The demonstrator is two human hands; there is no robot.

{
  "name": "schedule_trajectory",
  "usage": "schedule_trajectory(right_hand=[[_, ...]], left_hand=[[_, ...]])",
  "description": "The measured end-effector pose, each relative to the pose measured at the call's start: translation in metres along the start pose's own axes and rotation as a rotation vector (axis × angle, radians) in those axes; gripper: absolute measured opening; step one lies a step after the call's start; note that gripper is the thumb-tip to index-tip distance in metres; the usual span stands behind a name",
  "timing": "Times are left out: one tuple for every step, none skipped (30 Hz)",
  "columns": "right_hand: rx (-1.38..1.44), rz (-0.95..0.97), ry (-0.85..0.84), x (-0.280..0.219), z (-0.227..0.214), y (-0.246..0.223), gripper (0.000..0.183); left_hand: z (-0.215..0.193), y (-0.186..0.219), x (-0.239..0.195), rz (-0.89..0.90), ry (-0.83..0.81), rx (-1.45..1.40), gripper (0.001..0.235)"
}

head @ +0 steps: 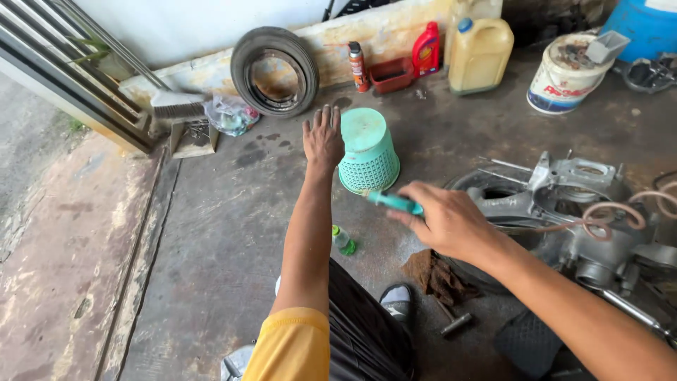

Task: The person uses a screwdriver to scrape and clean the surface of a metal engine part resting on a tire. They then use a green air blow gun to blow away debris from the part and the surrounding area.

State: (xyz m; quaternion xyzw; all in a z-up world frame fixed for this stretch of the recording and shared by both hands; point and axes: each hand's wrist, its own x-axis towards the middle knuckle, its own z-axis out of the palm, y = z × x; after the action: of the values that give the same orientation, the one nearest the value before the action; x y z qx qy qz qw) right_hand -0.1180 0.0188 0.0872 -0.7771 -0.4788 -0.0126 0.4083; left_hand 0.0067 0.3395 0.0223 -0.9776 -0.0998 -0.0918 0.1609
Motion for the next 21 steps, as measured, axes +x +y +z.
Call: schedule_trajectory(right_hand=[[-0.151, 0.006, 0.090, 0.008, 0.006, 0.015, 0.031], [-0.290, 0.030, 0.168, 0.007, 0.017, 0.028, 0.036], [-0.280, 0.042, 0.158, -0.002, 0.018, 0.011, 0.036], [-0.258, 0.079, 0.160, 0.003, 0.012, 0.000, 0.034], [-0.235, 0.116, 0.162, 0.007, 0.005, -0.012, 0.033], [-0.237, 0.117, 0.163, 0.012, 0.001, -0.011, 0.033], [-0.189, 0.110, 0.174, 0.016, -0.003, -0.009, 0.031], [-0.132, 0.114, 0.171, 0.018, -0.004, -0.007, 0.028], [-0.125, 0.125, 0.159, 0.010, 0.007, 0.004, 0.028], [-0.206, 0.165, 0.203, 0.014, 0.013, 0.017, 0.030], [-0.285, 0.205, 0.248, 0.018, 0.018, 0.031, 0.033], [-0.281, 0.219, 0.239, 0.016, 0.012, 0.017, 0.033], [-0.188, 0.223, 0.203, 0.014, 0.007, 0.004, 0.032], [-0.101, 0.214, 0.179, 0.022, -0.003, -0.005, 0.032], [-0.102, 0.214, 0.183, 0.027, 0.000, 0.005, 0.032], [-0.185, 0.246, 0.222, 0.027, 0.005, 0.013, 0.034], [-0.269, 0.278, 0.261, 0.028, 0.010, 0.022, 0.035], [-0.269, 0.283, 0.261, 0.028, 0.016, 0.026, 0.035], [-0.247, 0.307, 0.237, 0.029, 0.022, 0.031, 0.036], [-0.230, 0.327, 0.218, 0.030, 0.027, 0.035, 0.037], [-0.233, 0.329, 0.223, 0.032, 0.023, 0.031, 0.037]], left_hand=[[0.000, -0.007, 0.003, -0.003, -0.005, -0.002, 0.067], [0.007, -0.009, -0.007, 0.002, -0.033, -0.008, 0.068], [0.010, -0.007, -0.017, 0.005, -0.051, -0.008, 0.068], [0.004, -0.010, -0.010, 0.016, -0.039, 0.026, 0.069], [-0.002, -0.013, -0.003, 0.026, -0.027, 0.060, 0.070], [-0.006, -0.015, -0.001, 0.028, -0.025, 0.059, 0.070], [-0.009, -0.018, 0.001, 0.034, 0.007, 0.057, 0.070], [-0.008, -0.018, -0.005, 0.040, 0.022, 0.050, 0.069], [0.002, -0.014, -0.017, 0.042, 0.004, 0.046, 0.069], [0.002, -0.015, -0.012, 0.070, 0.037, 0.063, 0.072], [0.002, -0.015, -0.007, 0.098, 0.070, 0.082, 0.075], [-0.001, -0.012, -0.012, 0.105, 0.056, 0.077, 0.075], [-0.003, -0.008, -0.016, 0.116, 0.060, 0.061, 0.074], [-0.010, -0.008, -0.008, 0.122, 0.081, 0.051, 0.074], [-0.012, -0.005, -0.011, 0.124, 0.084, 0.052, 0.074], [-0.013, -0.001, -0.018, 0.158, 0.093, 0.069, 0.075], [-0.015, 0.003, -0.025, 0.192, 0.103, 0.085, 0.077], [-0.023, 0.009, -0.029, 0.197, 0.100, 0.084, 0.077], [-0.032, 0.016, -0.033, 0.242, 0.072, 0.058, 0.077], [-0.042, 0.021, -0.037, 0.286, 0.051, 0.033, 0.077], [-0.048, 0.024, -0.037, 0.290, 0.056, 0.033, 0.077]])
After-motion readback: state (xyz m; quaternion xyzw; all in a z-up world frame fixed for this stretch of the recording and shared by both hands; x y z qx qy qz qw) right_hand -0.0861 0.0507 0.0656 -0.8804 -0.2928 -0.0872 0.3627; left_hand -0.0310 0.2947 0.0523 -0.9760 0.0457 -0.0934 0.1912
